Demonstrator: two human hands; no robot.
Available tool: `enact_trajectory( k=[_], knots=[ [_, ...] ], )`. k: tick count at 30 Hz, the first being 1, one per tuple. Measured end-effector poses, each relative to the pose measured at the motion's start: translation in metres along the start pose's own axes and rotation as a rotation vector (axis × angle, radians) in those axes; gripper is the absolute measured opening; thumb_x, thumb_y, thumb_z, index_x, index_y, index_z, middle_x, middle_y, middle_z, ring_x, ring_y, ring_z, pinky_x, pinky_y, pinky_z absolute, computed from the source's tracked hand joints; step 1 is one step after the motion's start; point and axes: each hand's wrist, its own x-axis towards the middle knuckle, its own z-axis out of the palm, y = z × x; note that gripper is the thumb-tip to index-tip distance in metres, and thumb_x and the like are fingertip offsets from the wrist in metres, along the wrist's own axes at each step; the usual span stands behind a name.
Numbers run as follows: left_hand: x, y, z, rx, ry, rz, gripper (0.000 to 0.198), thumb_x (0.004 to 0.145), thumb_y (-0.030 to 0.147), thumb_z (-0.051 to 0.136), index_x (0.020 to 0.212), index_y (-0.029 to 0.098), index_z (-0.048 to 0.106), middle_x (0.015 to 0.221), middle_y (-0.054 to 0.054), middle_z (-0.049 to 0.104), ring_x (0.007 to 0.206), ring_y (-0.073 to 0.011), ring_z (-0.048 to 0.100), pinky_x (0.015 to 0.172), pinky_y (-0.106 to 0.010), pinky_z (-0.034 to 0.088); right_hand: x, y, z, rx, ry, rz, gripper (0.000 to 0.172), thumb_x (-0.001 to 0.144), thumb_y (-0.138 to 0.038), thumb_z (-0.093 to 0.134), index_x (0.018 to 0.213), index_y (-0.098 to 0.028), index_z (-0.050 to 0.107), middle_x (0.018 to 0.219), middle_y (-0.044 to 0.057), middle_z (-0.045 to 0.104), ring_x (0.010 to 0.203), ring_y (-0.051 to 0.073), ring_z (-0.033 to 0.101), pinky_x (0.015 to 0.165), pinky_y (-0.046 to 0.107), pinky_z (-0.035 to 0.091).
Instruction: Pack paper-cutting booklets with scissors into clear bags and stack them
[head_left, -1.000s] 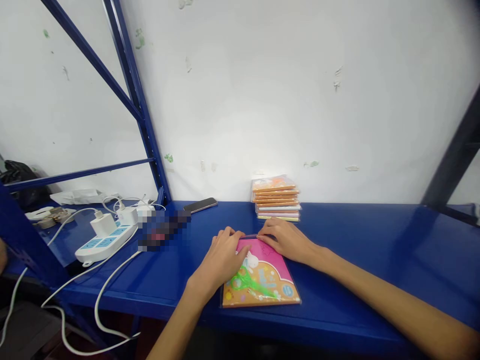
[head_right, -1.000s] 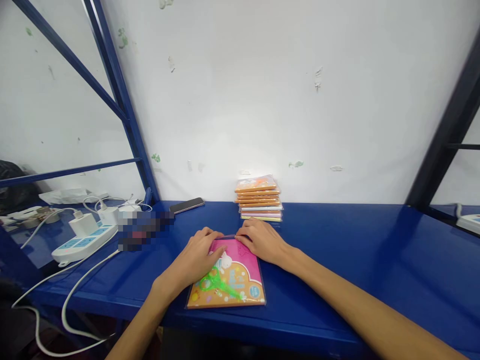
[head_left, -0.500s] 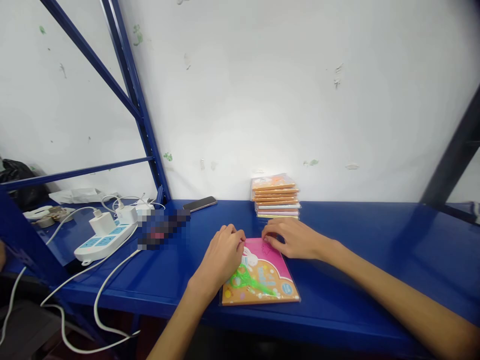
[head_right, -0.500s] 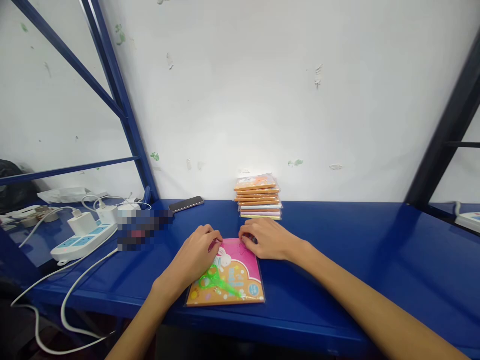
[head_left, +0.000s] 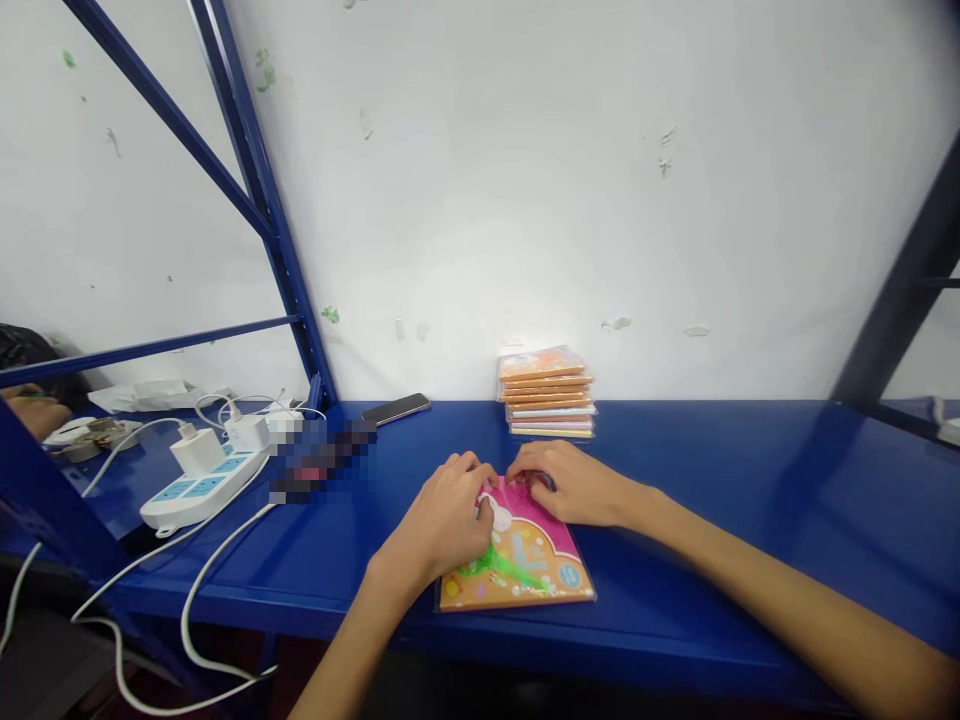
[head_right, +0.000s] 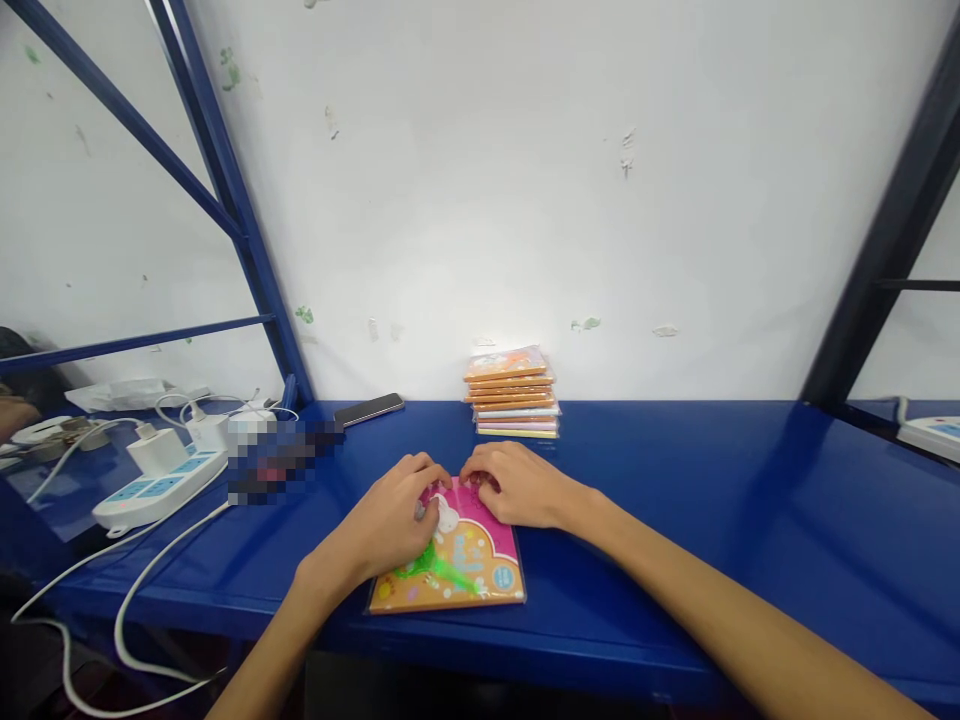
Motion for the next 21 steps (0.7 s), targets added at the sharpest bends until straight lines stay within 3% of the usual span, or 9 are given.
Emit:
enact_trajectory(
  k=[4, 10, 15, 21],
  knots=[
    [-0.002, -0.006, -0.006, 0.017, -0.022, -0.069, 0.028, 0.086, 0.013, 0.045, 0.103, 0.018, 0.067, 0.102, -0.010, 0.065, 0.100, -0.0264, 0.059, 0.092, -0.040, 0.047, 0.000, 0.003, -0.002, -0.001, 0.015, 0.111, 0.037, 0.076, -0.005, 0.048, 0.090, -0.018, 0.079, 0.089, 0.005, 0.079, 0.082, 0.020, 0.070, 0.076, 0.029, 0.049],
    [-0.004, 0.000, -0.008, -0.001, -0.029, -0.041, 0.033, 0.084, 0.017, 0.048, 0.111, 0.018, 0.066, 0.109, -0.011, 0.064, 0.106, -0.0274, 0.058, 0.096, -0.041, 0.046, -0.001, -0.002, -0.002, 0.014, 0.014, 0.051, 0.040, 0.075, -0.006, 0.049, 0.099, -0.017, 0.079, 0.099, 0.005, 0.079, 0.087, 0.020, 0.070, 0.081, 0.028, 0.050],
    [-0.004, -0.001, -0.012, 0.047, -0.041, -0.135, 0.027, 0.084, 0.017, 0.047, 0.102, 0.017, 0.067, 0.100, -0.011, 0.064, 0.100, -0.0271, 0.060, 0.092, -0.040, 0.047, 0.000, -0.005, 0.002, -0.017, 0.037, 0.132, 0.037, 0.074, -0.005, 0.048, 0.090, -0.018, 0.079, 0.088, 0.005, 0.079, 0.079, 0.020, 0.070, 0.073, 0.028, 0.049],
    [-0.005, 0.003, -0.009, -0.020, -0.025, -0.043, 0.024, 0.084, 0.018, 0.048, 0.102, 0.020, 0.063, 0.106, -0.009, 0.062, 0.104, -0.0257, 0.057, 0.094, -0.038, 0.045, 0.003, -0.010, 0.009, 0.030, 0.052, 0.073, 0.040, 0.073, -0.006, 0.050, 0.097, -0.019, 0.080, 0.095, 0.005, 0.079, 0.084, 0.020, 0.070, 0.078, 0.028, 0.049]
  ],
)
